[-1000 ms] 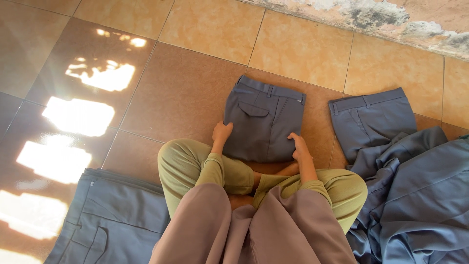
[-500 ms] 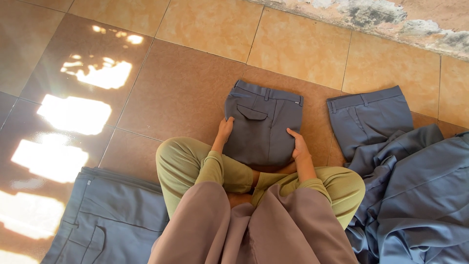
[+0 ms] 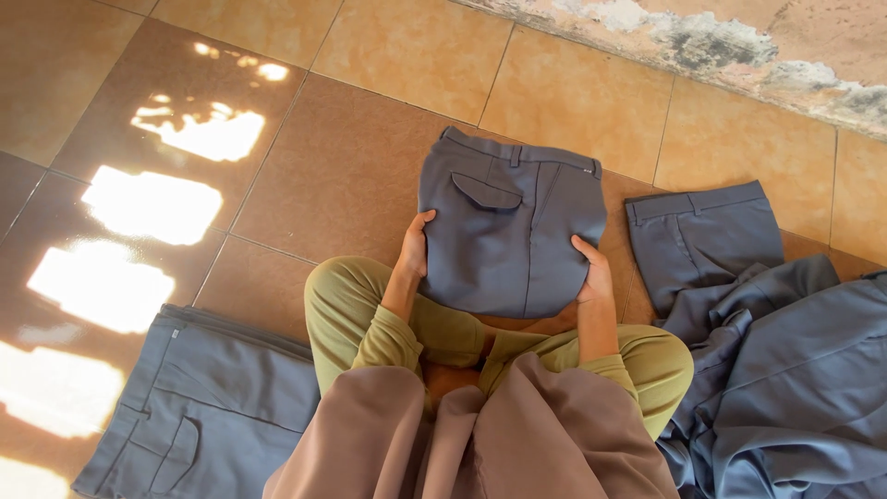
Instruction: Folding grey pants into a neat rectangular shape while sitting on the floor.
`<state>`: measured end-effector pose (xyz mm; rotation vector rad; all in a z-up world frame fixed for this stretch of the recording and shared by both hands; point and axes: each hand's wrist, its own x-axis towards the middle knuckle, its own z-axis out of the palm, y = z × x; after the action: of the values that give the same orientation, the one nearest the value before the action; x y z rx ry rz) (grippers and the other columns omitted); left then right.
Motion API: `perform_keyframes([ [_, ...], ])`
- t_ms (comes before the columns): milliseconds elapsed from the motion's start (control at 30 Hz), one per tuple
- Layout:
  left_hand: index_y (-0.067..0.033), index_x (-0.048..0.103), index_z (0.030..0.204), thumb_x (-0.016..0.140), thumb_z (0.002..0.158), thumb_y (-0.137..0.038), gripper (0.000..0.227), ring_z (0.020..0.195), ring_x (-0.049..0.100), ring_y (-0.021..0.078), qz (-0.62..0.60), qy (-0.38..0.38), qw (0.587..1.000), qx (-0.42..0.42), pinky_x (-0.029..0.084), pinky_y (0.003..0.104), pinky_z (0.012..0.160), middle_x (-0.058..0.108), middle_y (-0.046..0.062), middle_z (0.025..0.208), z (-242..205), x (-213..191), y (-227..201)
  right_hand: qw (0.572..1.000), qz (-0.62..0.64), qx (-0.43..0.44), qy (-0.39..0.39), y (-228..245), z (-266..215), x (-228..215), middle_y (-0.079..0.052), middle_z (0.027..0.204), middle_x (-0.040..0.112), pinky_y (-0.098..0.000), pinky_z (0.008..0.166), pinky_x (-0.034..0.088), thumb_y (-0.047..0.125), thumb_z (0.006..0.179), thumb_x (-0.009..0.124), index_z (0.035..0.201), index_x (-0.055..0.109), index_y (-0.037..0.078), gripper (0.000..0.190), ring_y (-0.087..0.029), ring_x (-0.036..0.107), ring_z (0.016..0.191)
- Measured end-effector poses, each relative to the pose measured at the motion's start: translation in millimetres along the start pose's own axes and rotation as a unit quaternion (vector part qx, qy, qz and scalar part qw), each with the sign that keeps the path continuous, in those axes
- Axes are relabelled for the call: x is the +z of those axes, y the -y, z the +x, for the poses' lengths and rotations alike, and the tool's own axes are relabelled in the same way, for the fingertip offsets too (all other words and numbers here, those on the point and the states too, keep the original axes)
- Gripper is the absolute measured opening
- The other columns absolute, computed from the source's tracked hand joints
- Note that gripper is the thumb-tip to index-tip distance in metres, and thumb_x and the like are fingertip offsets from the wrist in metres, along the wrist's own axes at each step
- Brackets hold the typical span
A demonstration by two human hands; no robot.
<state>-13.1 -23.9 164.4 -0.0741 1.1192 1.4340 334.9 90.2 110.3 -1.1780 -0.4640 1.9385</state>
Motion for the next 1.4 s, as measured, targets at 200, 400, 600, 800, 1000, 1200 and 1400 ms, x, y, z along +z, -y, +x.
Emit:
perform_keyframes([
  [200,-0.0101,0.067,0.112,0.074,0.080,-0.031,0.039,0.069,0.065,0.0216,-0.084,0.017,0.996,0.039,0.052,0.033,0.062,0.071,0.010,0.090,-114,36,-72,0.998,0.004,-0.019,0.062,31,-41,71,-0.010,0.130,0.065,-0.0432,0.102,0.051,0.019,0.086,0.080,0.143,0.056,0.012,0.062,-0.026,0.065,0.117],
  [400,-0.0104,0.067,0.107,0.070,0.084,-0.028,0.029,0.072,0.069,0.0221,-0.167,0.048,0.981,0.091,0.055,0.031,0.065,0.073,0.012,0.091,-186,-4,-108,0.985,-0.019,-0.007,0.173,23,-64,136,-0.013,0.131,0.065,-0.0466,0.104,0.049,0.015,0.090,0.072,0.146,0.051,0.009,0.060,-0.028,0.065,0.118],
  [600,-0.0088,0.067,0.110,0.068,0.086,-0.029,0.031,0.072,0.069,0.0223,-0.231,0.012,0.957,0.173,0.055,0.031,0.066,0.074,0.013,0.093,-241,-80,-119,0.966,-0.040,0.024,0.255,-24,-59,188,-0.014,0.135,0.062,-0.0531,0.106,0.047,0.014,0.090,0.067,0.148,0.047,0.006,0.062,-0.030,0.064,0.119],
  [800,-0.0067,0.071,0.110,0.064,0.087,-0.026,0.031,0.084,0.075,0.0283,-0.295,0.007,0.919,0.262,0.059,0.035,0.075,0.076,0.018,0.102,-297,-174,-118,0.910,-0.024,0.105,0.400,-68,-72,263,-0.015,0.137,0.061,-0.0535,0.106,0.046,0.009,0.091,0.062,0.151,0.043,0.004,0.064,-0.031,0.064,0.117],
  [1000,-0.0020,0.072,0.112,0.064,0.085,-0.026,0.037,0.087,0.074,0.0350,-0.353,-0.054,0.872,0.334,0.059,0.042,0.080,0.075,0.022,0.103,-405,-206,-120,0.871,-0.092,0.155,0.456,-131,-106,332,-0.017,0.139,0.059,-0.0554,0.107,0.044,0.009,0.089,0.062,0.151,0.043,0.005,0.066,-0.033,0.060,0.124],
  [1200,-0.0078,0.073,0.107,0.063,0.082,-0.027,0.033,0.080,0.076,0.0309,-0.366,-0.150,0.815,0.422,0.061,0.036,0.071,0.077,0.017,0.095,-495,-235,-100,0.821,-0.132,0.225,0.508,-201,-146,382,-0.018,0.131,0.063,-0.0588,0.100,0.048,0.005,0.086,0.064,0.146,0.047,0.002,0.063,-0.039,0.065,0.116],
  [1400,-0.0148,0.073,0.092,0.067,0.080,-0.030,0.020,0.059,0.071,0.0237,-0.400,-0.289,0.771,0.402,0.059,0.029,0.055,0.075,0.013,0.079,-510,-289,-55,0.821,-0.251,0.241,0.453,-254,-235,434,-0.013,0.106,0.072,-0.0464,0.081,0.059,0.010,0.083,0.080,0.120,0.065,0.003,0.041,-0.028,0.073,0.094],
])
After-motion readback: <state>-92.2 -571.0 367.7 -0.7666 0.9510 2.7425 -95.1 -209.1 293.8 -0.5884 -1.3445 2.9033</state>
